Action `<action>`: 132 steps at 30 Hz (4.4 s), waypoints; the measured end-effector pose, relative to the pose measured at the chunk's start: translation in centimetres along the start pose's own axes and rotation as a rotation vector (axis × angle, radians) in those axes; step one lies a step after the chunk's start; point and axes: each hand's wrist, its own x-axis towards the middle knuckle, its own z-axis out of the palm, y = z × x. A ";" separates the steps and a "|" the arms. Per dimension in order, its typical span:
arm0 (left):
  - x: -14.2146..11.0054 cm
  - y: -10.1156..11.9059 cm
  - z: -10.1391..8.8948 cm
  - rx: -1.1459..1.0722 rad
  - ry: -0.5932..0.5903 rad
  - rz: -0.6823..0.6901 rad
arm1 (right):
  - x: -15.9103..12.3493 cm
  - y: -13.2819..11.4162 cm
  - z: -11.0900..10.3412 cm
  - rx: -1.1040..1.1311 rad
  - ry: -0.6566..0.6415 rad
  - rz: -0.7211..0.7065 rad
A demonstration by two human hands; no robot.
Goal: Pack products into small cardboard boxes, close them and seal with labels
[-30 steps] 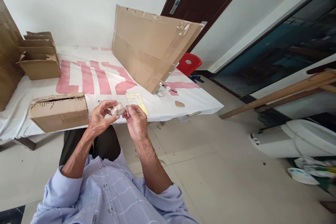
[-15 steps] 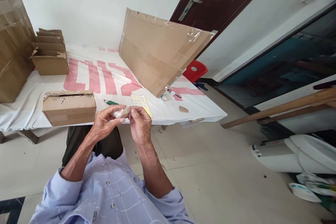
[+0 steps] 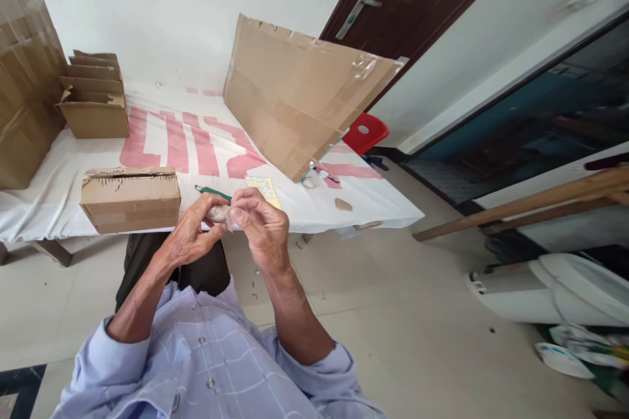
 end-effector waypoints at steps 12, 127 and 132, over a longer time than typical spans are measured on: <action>-0.1 0.1 -0.1 -0.114 -0.045 0.035 | 0.3 0.6 -0.1 -0.115 -0.049 -0.043; -0.5 1.6 -2.4 0.053 0.087 0.084 | 1.5 -1.1 -1.2 -0.525 -0.265 -0.522; -0.6 1.8 -1.9 0.022 0.123 0.012 | 1.7 -1.2 -1.4 -0.514 -0.295 -0.565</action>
